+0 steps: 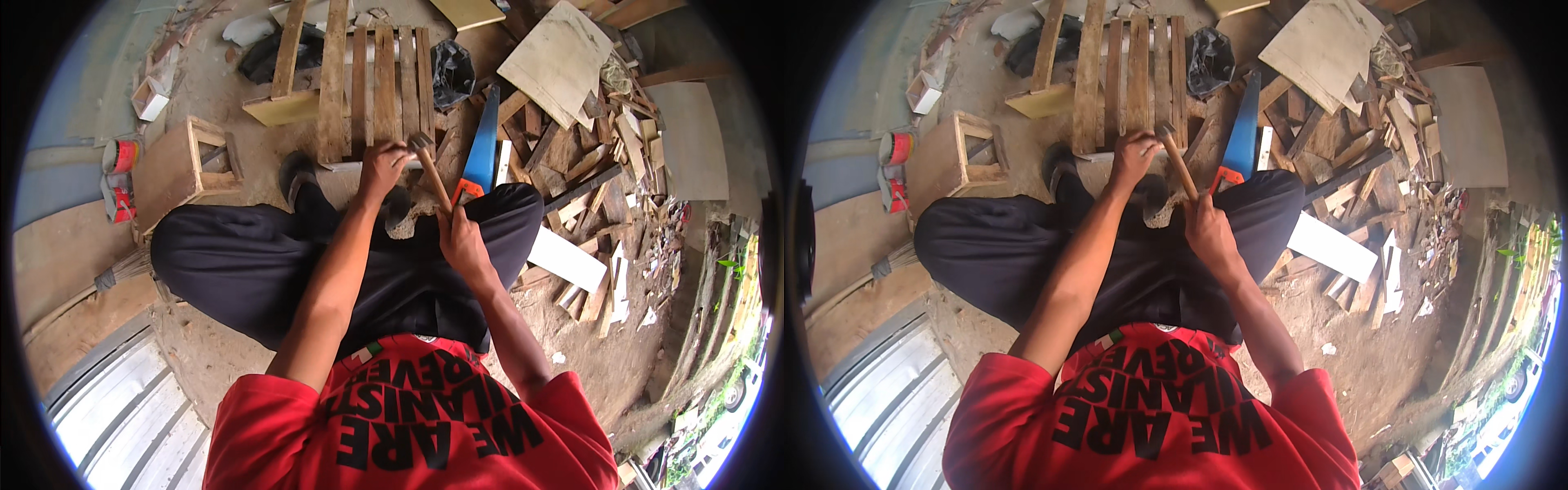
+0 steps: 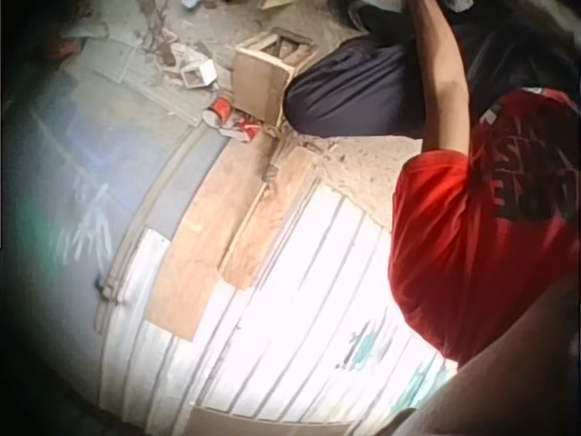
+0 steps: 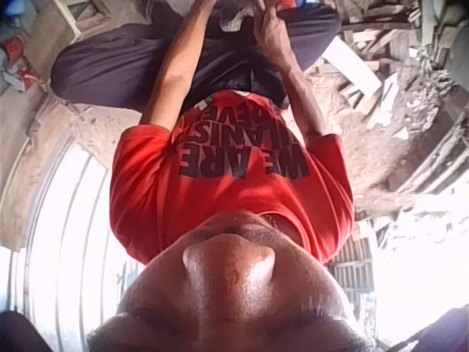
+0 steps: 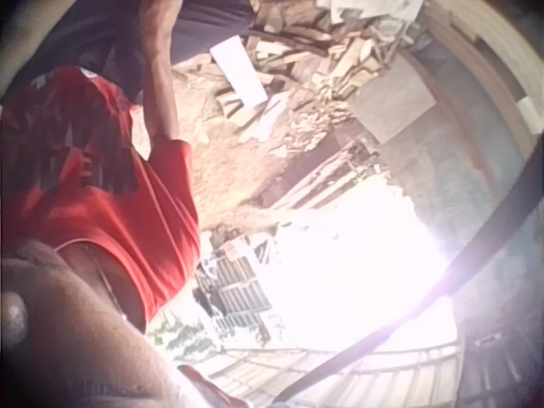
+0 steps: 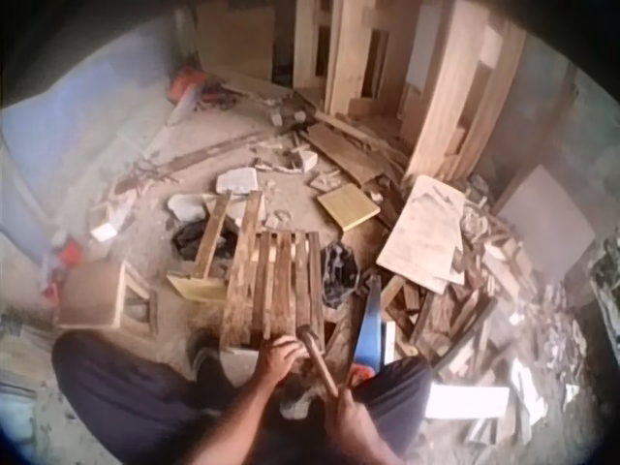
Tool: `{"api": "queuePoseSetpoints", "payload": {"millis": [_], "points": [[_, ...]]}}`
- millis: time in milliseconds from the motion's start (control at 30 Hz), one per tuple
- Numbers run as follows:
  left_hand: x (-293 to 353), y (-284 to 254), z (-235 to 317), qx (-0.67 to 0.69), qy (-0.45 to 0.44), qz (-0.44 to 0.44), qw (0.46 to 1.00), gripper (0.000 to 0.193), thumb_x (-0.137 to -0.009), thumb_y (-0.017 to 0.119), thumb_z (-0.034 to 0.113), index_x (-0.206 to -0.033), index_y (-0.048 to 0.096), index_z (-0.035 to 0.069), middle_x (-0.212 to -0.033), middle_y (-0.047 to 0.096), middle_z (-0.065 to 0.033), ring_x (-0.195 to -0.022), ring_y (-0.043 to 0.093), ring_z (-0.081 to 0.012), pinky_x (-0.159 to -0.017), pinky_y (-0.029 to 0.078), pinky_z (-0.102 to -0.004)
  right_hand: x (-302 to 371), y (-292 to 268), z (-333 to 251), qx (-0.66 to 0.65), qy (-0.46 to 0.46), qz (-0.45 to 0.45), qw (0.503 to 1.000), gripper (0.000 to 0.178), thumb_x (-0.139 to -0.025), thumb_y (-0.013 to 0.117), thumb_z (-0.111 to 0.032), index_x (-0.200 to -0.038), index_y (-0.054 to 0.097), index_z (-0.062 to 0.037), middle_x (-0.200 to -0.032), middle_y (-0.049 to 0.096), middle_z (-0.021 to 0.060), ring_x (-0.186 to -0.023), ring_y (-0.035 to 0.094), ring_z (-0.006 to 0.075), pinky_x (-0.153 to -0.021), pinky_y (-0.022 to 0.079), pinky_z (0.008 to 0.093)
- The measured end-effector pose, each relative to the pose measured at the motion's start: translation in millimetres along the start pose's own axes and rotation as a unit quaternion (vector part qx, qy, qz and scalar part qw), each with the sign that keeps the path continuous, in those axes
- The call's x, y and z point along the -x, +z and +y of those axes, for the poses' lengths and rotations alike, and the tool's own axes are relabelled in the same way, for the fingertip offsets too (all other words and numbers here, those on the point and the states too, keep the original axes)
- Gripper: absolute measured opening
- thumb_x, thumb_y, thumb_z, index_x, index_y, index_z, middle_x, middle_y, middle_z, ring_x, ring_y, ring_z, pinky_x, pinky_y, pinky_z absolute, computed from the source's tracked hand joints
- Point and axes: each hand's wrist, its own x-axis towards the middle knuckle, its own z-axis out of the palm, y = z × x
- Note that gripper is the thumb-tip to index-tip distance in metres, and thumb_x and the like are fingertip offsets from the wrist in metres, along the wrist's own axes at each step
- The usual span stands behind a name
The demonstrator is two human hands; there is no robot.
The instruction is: The person sits on the floor and uses a hammer to drive nails into wooden planks, assembling a small wooden structure. They then use a hand saw to cut a plank to size and continue hammering nails into the structure.
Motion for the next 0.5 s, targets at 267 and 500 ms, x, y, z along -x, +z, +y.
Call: {"api": "queuePoseSetpoints", "payload": {"millis": [267,500], "points": [[-16,-20,-10,0.122,0.001,-0.012,0.992,0.014,-0.089,0.065,0.011,-0.097,0.073,0.002,-0.101,0.073,-0.0135,-0.092,0.071,-0.0284,-0.079,0.056,-0.0358,5,-25,-28,-0.068,0.045,0.044,0.996,0.024,-0.1,0.057,-0.017,-0.09,0.045,0.0011,-0.067,0.059,0.0311,-0.069,0.06,0.0524,-0.051,0.043,0.0533],[-68,-15,-20,-0.149,-0.113,0.054,0.981,0.059,-0.094,0.063,0.05,-0.134,0.059,0.007,-0.136,0.058,-0.0163,-0.129,0.054,-0.0295,-0.101,0.044,-0.0486,7,-8,-22,-0.095,0.038,0.051,0.993,0.023,-0.1,0.058,-0.014,-0.088,0.045,0.0008,-0.066,0.058,0.0308,-0.069,0.06,0.0522,-0.051,0.043,0.0512]]}}
